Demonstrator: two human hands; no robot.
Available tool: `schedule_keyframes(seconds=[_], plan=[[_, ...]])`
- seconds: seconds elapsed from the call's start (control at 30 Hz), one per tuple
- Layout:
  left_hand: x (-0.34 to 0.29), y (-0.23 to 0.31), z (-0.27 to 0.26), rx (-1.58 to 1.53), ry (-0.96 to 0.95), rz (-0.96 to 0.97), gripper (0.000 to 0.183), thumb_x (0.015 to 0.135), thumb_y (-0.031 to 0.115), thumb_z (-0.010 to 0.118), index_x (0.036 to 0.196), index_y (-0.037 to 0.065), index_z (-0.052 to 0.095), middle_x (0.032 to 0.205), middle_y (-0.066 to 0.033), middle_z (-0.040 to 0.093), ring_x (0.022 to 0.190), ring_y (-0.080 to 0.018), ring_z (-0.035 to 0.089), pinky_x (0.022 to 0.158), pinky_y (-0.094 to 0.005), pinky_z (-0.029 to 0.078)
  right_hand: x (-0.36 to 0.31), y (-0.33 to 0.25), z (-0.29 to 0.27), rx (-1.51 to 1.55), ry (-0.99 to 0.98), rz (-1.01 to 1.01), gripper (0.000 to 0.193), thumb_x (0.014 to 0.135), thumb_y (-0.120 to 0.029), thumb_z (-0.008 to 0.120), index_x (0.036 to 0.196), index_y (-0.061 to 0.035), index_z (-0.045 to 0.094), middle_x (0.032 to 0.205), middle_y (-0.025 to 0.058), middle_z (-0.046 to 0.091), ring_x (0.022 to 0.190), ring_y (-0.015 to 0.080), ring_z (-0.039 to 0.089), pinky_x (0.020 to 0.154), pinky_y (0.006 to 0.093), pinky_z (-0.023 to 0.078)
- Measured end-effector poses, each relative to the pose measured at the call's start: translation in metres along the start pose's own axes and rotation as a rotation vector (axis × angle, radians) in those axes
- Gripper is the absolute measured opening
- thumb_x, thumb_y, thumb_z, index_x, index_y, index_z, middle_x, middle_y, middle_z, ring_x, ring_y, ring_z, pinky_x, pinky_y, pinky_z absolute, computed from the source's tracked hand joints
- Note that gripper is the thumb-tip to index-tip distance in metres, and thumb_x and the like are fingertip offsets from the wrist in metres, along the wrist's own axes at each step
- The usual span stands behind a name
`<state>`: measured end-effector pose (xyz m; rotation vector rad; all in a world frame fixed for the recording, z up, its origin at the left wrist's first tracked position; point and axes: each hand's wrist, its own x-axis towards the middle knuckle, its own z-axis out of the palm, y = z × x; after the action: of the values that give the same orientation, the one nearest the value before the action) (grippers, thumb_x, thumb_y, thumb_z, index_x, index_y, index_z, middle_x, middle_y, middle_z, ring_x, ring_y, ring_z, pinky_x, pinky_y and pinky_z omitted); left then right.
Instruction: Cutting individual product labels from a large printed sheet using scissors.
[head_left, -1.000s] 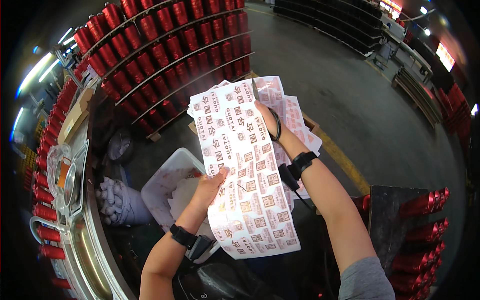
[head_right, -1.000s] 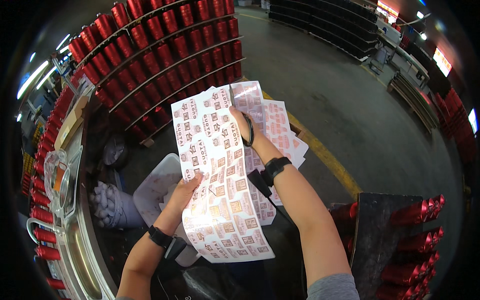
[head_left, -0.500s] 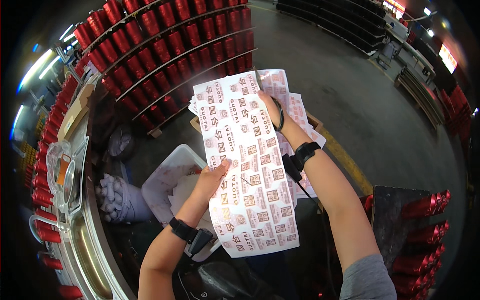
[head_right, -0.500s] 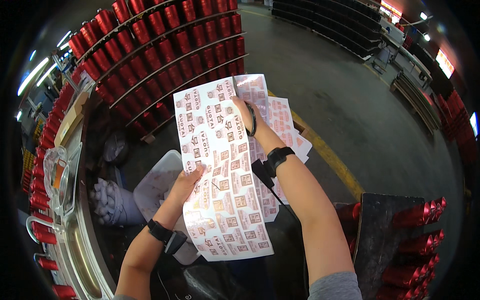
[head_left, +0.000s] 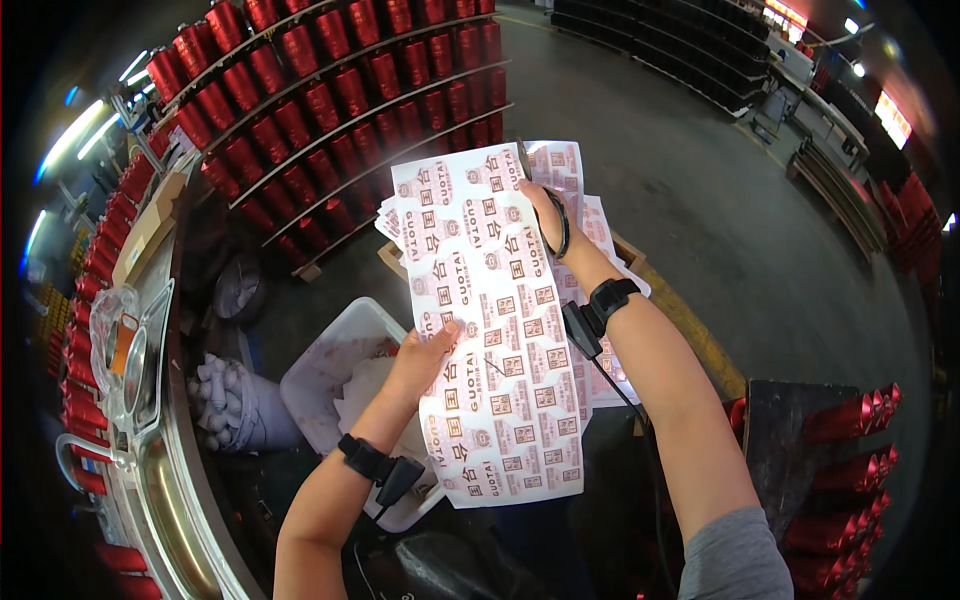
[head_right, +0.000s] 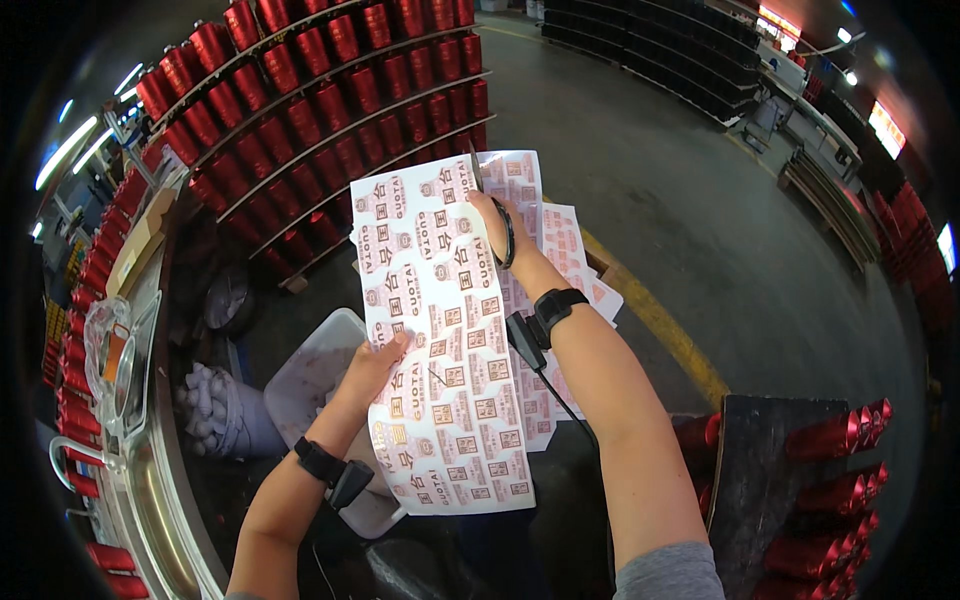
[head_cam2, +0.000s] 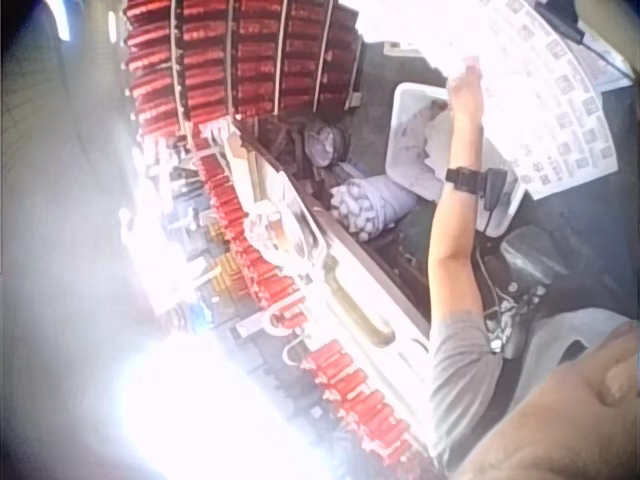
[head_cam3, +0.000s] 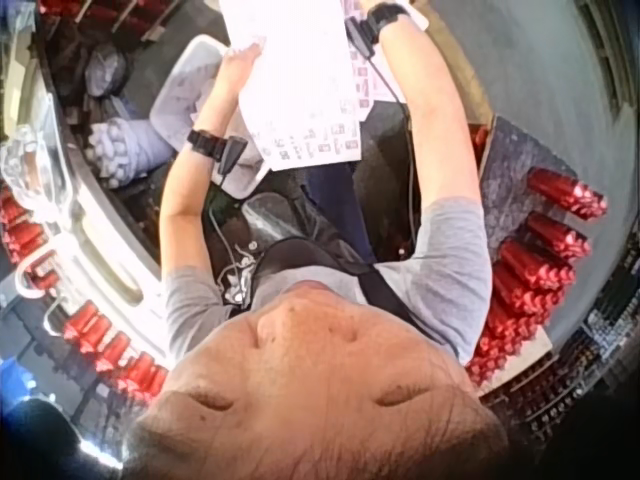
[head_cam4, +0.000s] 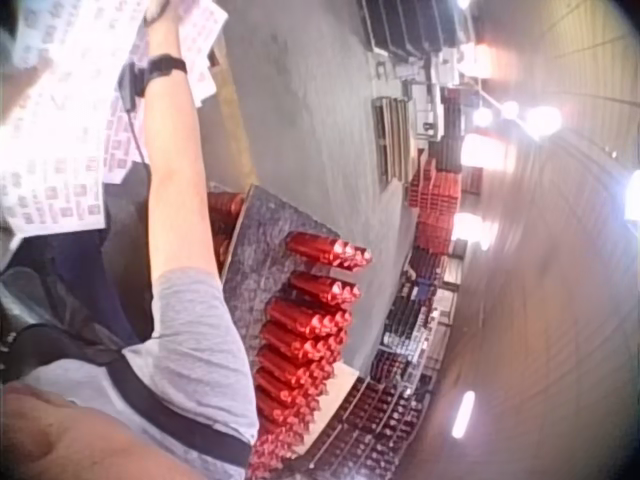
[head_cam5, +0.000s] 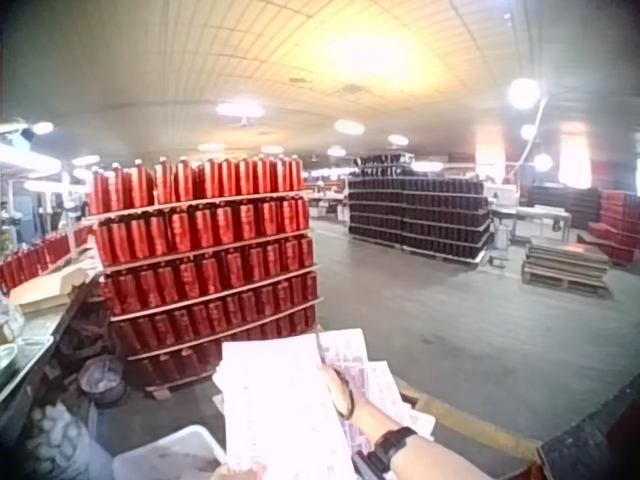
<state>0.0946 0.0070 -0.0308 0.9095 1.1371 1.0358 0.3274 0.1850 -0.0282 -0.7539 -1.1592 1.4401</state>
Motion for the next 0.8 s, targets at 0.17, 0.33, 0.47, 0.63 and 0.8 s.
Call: schedule_keyframes(seconds=[0.17,0.33,0.47,0.63,0.8], plan=[[-0.001,0.001,0.000,-0.041,-0.025,-0.008,0.038,0.092,0.017,0.063,0.122,-0.003,0.053,0.106,-0.0103,0.066,0.088,-0.0163,0.065,0.077,-0.0299,0.055,-0.006,-0.011,0.000,-0.080,0.035,-0.037,0.050,0.092,-0.039,0.052,0.108,0.0063,0.061,0.100,0.0128,0.067,0.087,0.0169,0.064,0.078,0.0288,0.050],[-0.004,-0.012,0.005,-0.053,-0.017,0.019,0.038,0.092,0.018,0.064,0.123,-0.002,0.053,0.106,-0.0104,0.066,0.088,-0.0164,0.065,0.077,-0.0300,0.055,-0.010,0.000,-0.006,-0.018,0.010,-0.044,0.050,0.092,-0.039,0.052,0.111,0.0066,0.060,0.102,0.0126,0.067,0.089,0.0168,0.063,0.080,0.0286,0.049],[-0.001,-0.007,0.004,-0.118,-0.066,0.010,0.037,0.092,0.018,0.064,0.122,0.000,0.053,0.105,-0.0099,0.066,0.087,-0.0164,0.066,0.076,-0.0302,0.056,0.010,0.009,-0.009,0.004,0.017,-0.079,0.052,0.091,-0.041,0.051,0.104,0.0076,0.063,0.096,0.0141,0.068,0.085,0.0183,0.062,0.078,0.0298,0.047],[-0.004,-0.007,-0.003,-0.100,-0.025,-0.022,0.035,0.093,0.016,0.062,0.121,-0.003,0.053,0.102,-0.0110,0.067,0.083,-0.0164,0.067,0.072,-0.0298,0.056,0.017,-0.008,-0.001,0.032,-0.047,0.021,0.056,0.091,-0.044,0.051,0.111,0.0074,0.062,0.104,0.0144,0.067,0.091,0.0202,0.063,0.081,0.0310,0.047],[-0.001,-0.010,-0.007,-0.023,0.011,-0.017,0.033,0.093,0.014,0.060,0.119,-0.006,0.053,0.099,-0.0117,0.067,0.079,-0.0162,0.067,0.069,-0.0293,0.057,0.021,-0.004,-0.002,-0.017,-0.042,0.020,0.054,0.091,-0.042,0.052,0.111,0.0073,0.061,0.103,0.0134,0.067,0.090,0.0199,0.062,0.081,0.0315,0.047]])
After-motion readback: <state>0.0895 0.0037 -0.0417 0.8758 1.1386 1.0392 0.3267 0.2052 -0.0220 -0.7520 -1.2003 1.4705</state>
